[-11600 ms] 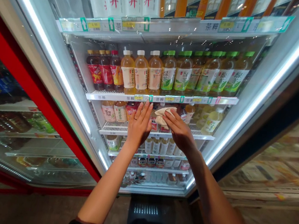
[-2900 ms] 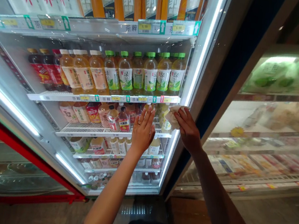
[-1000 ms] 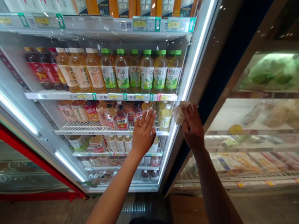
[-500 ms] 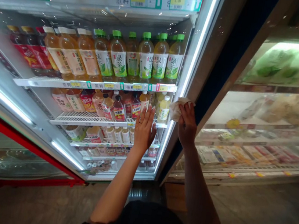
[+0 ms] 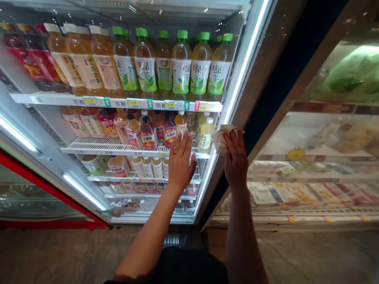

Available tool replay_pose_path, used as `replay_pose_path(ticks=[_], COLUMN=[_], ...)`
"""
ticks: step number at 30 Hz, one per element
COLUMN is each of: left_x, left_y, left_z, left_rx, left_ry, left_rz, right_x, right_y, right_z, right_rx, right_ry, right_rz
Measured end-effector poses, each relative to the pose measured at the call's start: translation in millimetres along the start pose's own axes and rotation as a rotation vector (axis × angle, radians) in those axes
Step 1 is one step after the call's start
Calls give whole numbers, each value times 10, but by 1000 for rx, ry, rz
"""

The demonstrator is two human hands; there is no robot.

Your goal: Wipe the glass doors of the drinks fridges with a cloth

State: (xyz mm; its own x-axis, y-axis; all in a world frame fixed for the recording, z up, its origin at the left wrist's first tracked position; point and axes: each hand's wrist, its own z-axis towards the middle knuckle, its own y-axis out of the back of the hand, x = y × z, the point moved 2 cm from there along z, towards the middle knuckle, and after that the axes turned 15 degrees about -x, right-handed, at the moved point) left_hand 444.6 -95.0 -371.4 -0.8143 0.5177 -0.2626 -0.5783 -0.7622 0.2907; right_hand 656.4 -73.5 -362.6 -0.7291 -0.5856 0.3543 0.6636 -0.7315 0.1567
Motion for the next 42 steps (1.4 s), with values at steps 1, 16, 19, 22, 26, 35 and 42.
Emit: replay_pose_path(ticks=[1,16,19,22,26,35,42], left_x=[-16,2,20,-4,-8,112,281], left_y=[4,26,-1,-10,6,100,148], left_z=[15,12,-7,1,69,187,177], left_rx=[0,-16,-35,-23,6,14,-5], left_ry=[4,148,154,135,144,146,79], left_rz=[-3,26,47,69,72,124,138], right_x=[-10,-61,-45,39,96,131,196], right_y=[19,90,67,14,12,-74,-113], right_z=[-8,-15,-16,-3,20,-51,-108], right_rx=[-3,-28,-20,31,54,-5,-70], right_ry=[-7,14,8,0,-11,-12,-20], right_rz=[-4,101,112,107,112,116,117])
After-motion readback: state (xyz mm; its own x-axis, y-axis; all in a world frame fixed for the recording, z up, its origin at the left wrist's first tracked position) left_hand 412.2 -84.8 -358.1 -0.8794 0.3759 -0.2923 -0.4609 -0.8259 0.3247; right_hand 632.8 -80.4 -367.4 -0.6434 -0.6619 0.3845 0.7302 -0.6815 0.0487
